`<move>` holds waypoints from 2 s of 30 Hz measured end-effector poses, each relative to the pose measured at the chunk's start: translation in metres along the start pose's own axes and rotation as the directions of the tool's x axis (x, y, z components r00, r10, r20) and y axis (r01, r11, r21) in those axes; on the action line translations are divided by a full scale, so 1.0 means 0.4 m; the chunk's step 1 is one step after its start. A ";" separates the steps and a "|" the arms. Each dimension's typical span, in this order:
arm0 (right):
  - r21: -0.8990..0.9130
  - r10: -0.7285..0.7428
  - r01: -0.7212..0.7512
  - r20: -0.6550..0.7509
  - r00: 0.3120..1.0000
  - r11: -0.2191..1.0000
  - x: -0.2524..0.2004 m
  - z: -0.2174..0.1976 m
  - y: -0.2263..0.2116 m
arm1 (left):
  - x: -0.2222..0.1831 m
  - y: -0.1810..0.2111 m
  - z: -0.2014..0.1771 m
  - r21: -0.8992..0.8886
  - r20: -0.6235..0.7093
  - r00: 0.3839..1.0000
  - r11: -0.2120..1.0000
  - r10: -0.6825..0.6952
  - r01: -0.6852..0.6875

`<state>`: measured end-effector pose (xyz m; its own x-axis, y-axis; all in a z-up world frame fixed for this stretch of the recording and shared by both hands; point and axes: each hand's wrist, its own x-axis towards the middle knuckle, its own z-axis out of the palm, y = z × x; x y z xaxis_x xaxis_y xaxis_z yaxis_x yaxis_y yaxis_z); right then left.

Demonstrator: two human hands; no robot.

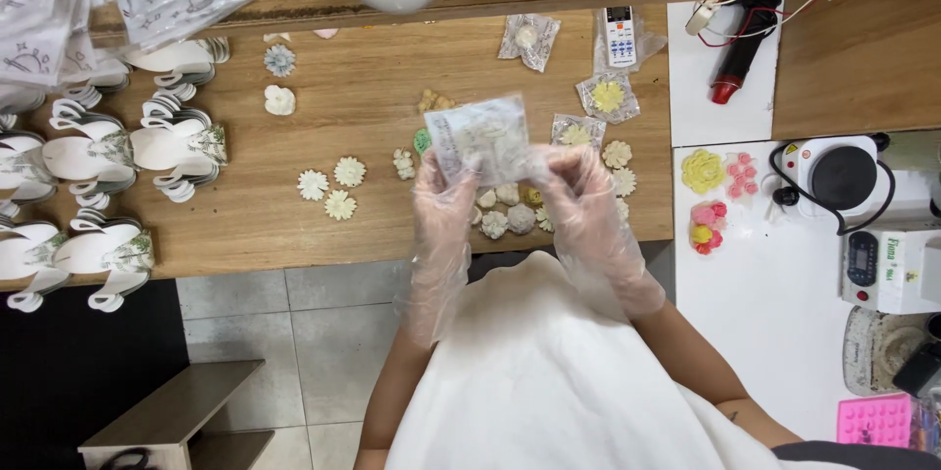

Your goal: The person picks up flower-shaped wax items from a table and places them into small plastic bags.

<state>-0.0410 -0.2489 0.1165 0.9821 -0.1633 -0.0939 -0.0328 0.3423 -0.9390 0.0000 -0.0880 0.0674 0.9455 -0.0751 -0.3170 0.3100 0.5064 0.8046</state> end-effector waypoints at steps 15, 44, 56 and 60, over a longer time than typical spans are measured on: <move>0.004 0.085 -0.085 -0.036 0.996 0.996 0.048 -0.021 0.016 | -0.067 0.148 0.015 0.034 0.201 0.979 0.999 -0.028 0.022; -0.750 -0.281 0.577 0.506 0.816 0.324 0.054 0.085 -0.158 | -0.107 0.236 0.052 0.660 0.269 0.938 0.668 0.218 -0.344; -0.790 -0.267 0.325 0.211 0.940 0.520 0.037 0.080 -0.141 | -0.078 0.216 0.011 0.269 0.152 0.947 0.934 -0.283 0.236; -0.780 -0.283 0.421 0.320 0.904 0.464 0.039 0.079 -0.157 | -0.068 0.115 -0.036 0.014 0.229 0.828 0.853 -0.511 0.522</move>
<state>-0.0178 -0.2437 0.1843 0.9567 0.0517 0.2864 0.2535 -0.6314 -0.7328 -0.0131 -0.0505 0.1057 0.6476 -0.5176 -0.5592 0.7596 0.3807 0.5273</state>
